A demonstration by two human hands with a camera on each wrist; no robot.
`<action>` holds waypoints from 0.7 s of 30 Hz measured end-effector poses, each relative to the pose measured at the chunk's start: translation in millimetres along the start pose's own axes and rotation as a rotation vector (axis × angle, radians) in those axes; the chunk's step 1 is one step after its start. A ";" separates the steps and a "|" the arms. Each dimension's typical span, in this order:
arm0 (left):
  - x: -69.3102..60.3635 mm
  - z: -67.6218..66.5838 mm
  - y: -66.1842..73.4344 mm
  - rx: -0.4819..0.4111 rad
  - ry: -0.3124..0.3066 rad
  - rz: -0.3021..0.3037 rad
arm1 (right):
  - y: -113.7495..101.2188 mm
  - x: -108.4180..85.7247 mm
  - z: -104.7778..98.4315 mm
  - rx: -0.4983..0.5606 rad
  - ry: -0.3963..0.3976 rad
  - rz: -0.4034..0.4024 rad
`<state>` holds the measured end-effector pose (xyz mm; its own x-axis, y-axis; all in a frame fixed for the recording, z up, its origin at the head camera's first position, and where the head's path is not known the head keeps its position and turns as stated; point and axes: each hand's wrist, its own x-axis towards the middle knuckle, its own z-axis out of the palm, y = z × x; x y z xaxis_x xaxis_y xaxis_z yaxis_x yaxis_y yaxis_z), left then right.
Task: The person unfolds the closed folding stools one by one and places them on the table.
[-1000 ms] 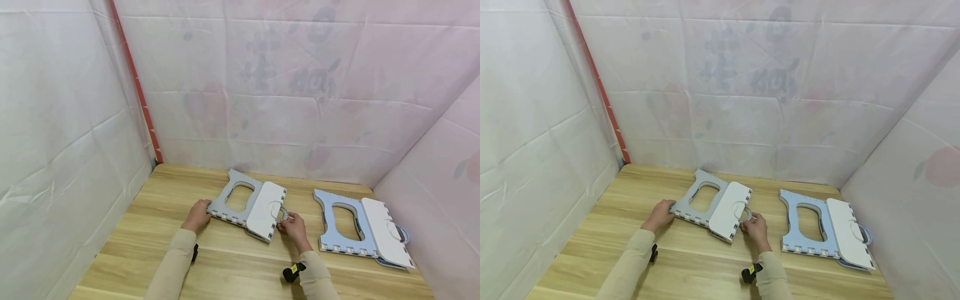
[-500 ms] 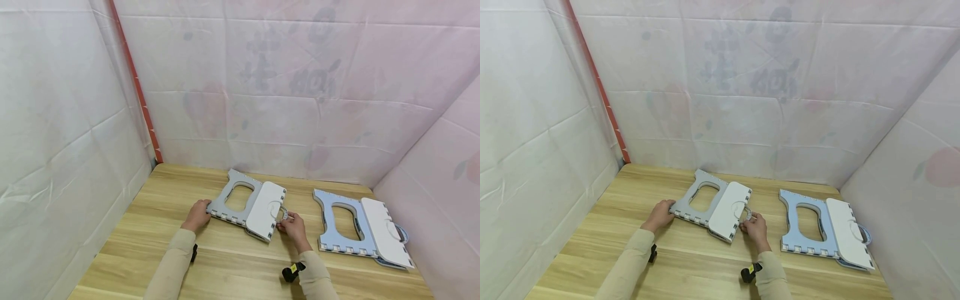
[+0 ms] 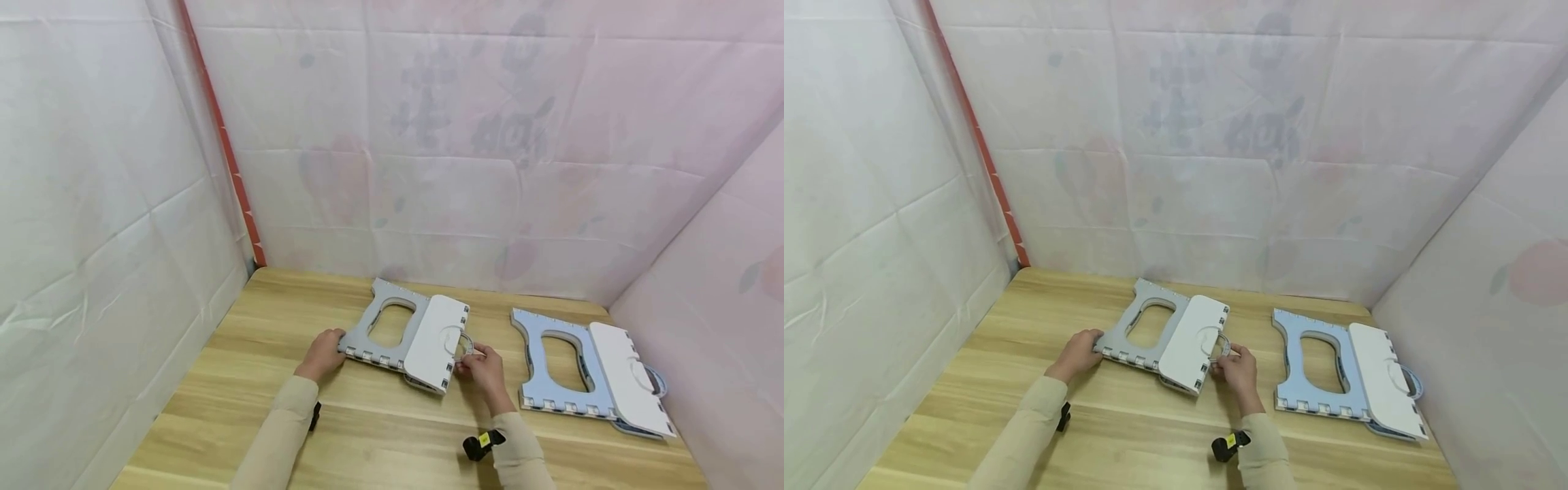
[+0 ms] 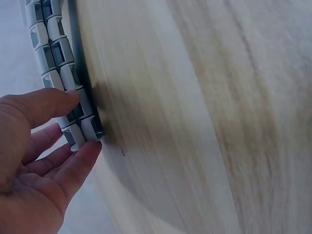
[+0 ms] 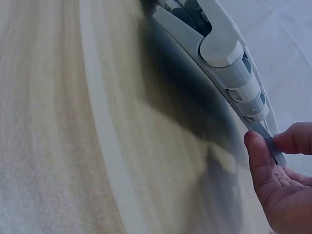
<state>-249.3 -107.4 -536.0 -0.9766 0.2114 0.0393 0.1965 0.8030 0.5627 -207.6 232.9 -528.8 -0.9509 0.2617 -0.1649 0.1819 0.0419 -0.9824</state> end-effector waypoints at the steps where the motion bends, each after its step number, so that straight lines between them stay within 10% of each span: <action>1: 0.0 0.4 0.2 0.001 -0.003 0.005 | -1.5 -0.2 -0.3 0.002 0.005 -0.003; 21: -8.9 -2.7 -0.5 -0.067 -0.019 0.021 | -25.3 -5.7 -0.3 0.043 0.047 0.010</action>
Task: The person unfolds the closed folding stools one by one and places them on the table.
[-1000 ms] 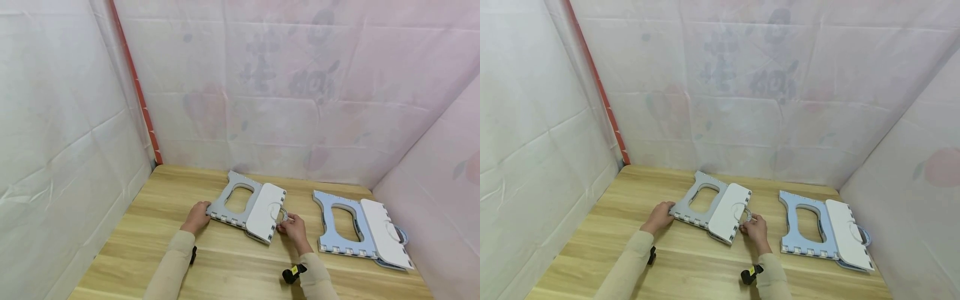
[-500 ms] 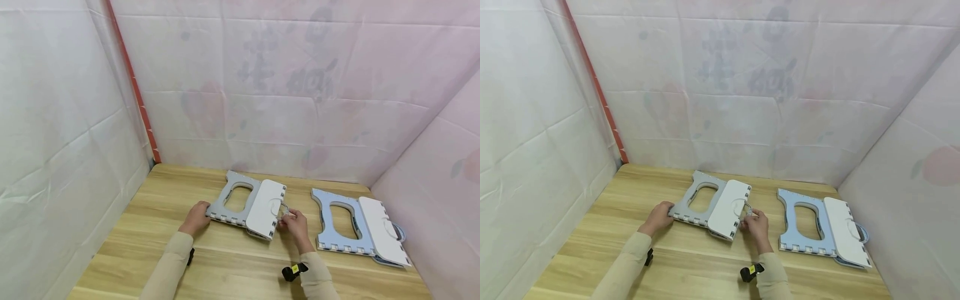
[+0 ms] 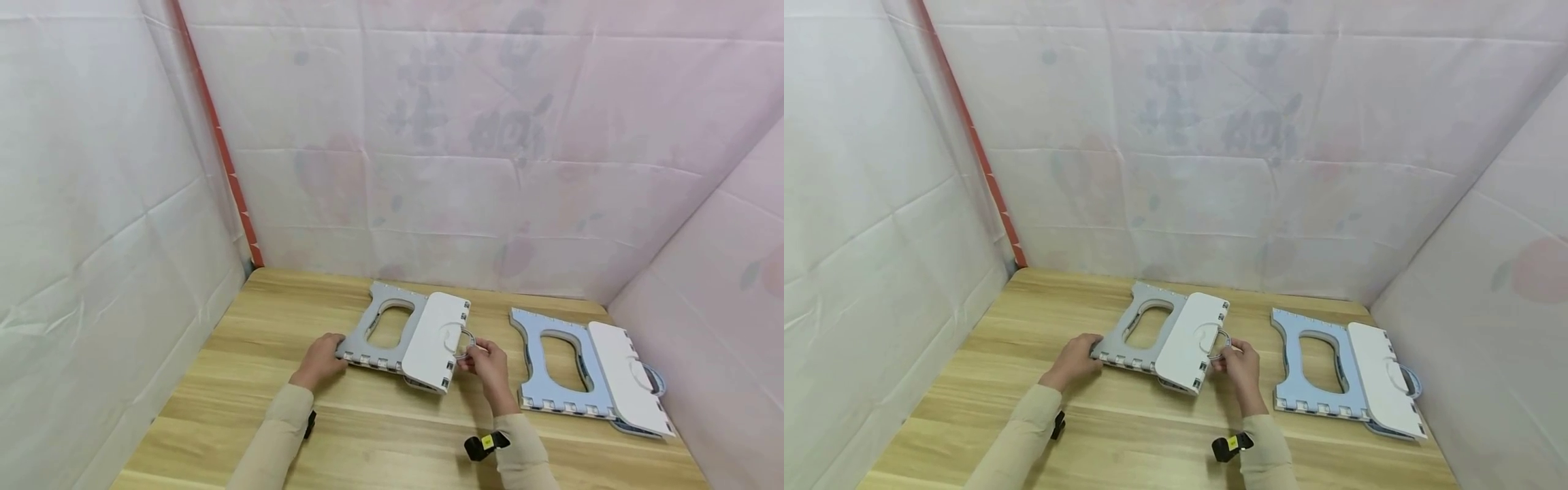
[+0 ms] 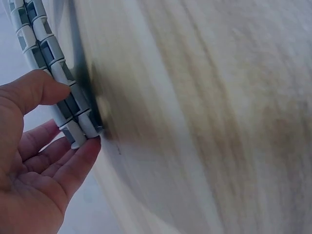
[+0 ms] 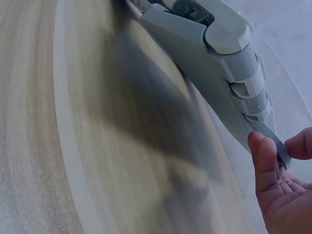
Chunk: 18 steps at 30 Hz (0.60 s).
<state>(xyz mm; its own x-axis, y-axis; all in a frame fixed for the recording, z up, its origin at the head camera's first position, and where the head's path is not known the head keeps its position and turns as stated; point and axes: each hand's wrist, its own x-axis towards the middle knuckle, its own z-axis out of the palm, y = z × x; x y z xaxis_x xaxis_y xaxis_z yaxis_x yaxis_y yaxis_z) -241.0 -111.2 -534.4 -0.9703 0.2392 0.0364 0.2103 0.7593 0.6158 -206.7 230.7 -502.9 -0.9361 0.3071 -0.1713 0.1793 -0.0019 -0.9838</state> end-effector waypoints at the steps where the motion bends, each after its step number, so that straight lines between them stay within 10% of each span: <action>1: -0.4 0.3 0.7 0.006 -0.007 0.001 | -0.2 -0.8 -0.5 0.001 0.000 -0.002; 18: -6.4 -1.6 10.6 0.087 -0.066 0.030 | -13.6 -12.0 -2.5 0.058 -0.008 -0.012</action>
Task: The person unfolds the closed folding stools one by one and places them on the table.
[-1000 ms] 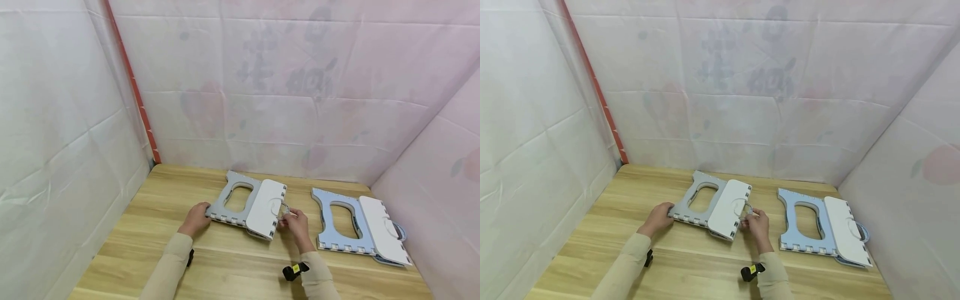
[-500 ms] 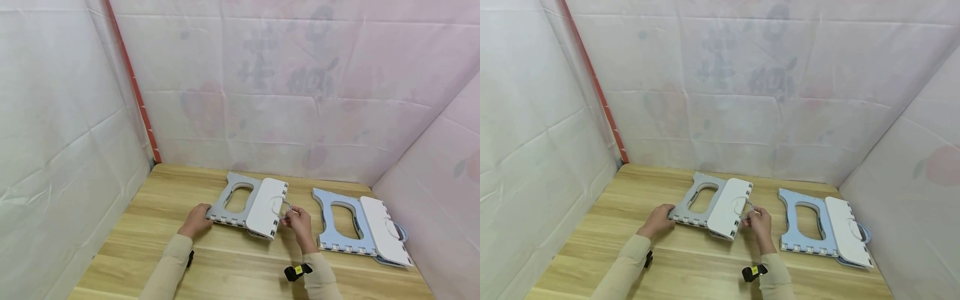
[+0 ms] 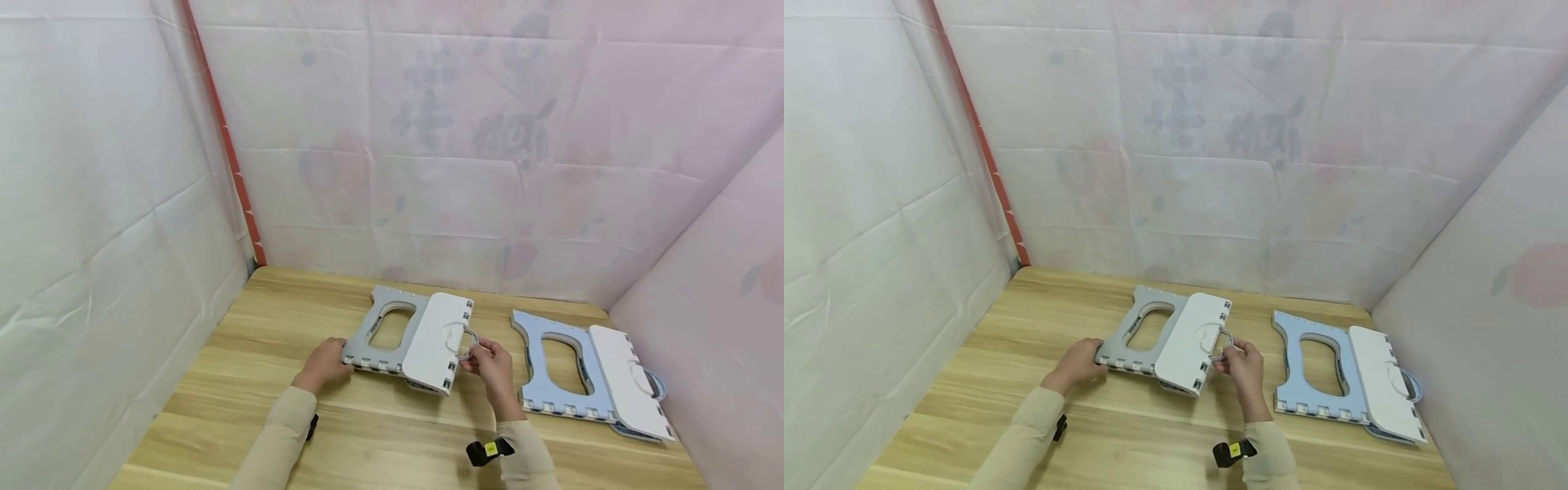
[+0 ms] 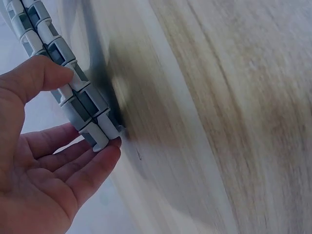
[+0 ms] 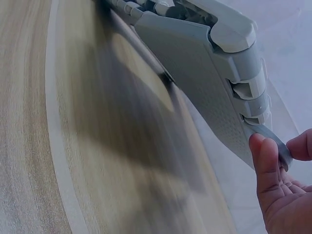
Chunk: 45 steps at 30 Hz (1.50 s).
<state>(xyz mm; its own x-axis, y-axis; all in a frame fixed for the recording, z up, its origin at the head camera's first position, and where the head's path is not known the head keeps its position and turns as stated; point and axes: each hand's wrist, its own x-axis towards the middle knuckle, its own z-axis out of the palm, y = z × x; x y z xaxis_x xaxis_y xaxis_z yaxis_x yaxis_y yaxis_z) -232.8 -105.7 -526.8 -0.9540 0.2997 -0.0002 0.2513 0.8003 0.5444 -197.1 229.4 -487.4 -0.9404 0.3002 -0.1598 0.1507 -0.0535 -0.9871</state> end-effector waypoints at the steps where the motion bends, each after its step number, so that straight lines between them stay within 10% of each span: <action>1: -0.8 0.5 0.2 0.003 0.001 -0.002 | -0.3 -1.1 -0.2 0.010 0.000 0.003; 17: -6.8 5.2 2.6 0.062 0.099 0.031 | -11.5 -12.2 6.0 0.071 0.015 -0.022; 45: -17.3 0.5 7.1 0.044 0.091 0.045 | -34.9 -23.7 24.2 0.168 0.024 -0.158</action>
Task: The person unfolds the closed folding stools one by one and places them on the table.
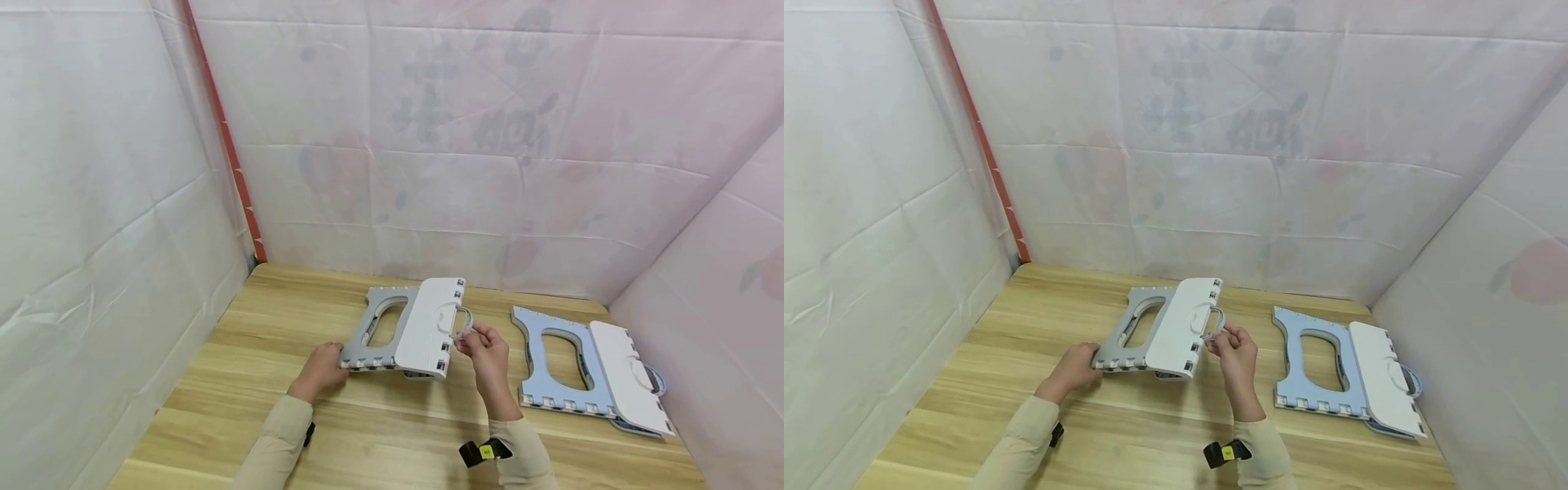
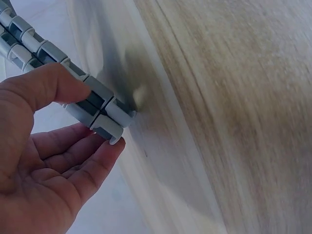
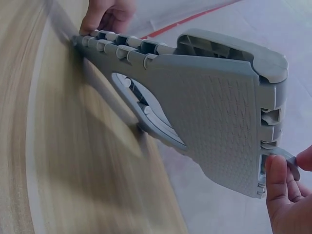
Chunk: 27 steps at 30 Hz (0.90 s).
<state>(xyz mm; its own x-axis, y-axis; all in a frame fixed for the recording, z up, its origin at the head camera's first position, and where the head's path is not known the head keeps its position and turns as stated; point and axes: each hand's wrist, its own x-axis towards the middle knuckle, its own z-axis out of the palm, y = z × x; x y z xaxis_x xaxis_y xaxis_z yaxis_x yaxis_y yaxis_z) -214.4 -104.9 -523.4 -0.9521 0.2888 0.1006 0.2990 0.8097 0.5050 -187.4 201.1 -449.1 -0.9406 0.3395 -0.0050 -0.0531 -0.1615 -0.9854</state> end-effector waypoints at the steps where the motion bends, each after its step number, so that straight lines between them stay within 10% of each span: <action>1: 0.1 -0.7 0.0 0.001 -0.004 -0.001 | -0.6 -0.3 0.8 0.004 -0.001 -0.001; 27: -4.5 -3.6 -0.1 0.060 -0.033 -0.008 | -9.2 -4.8 22.7 0.063 -0.083 -0.104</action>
<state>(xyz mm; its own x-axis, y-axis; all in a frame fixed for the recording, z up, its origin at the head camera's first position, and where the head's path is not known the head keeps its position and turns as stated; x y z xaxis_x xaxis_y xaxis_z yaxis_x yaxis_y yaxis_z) -210.4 -108.1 -520.8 -0.9521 0.2982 0.0677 0.2956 0.8411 0.4530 -190.0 180.0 -436.1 -0.9532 0.2804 0.1131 -0.1701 -0.1879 -0.9674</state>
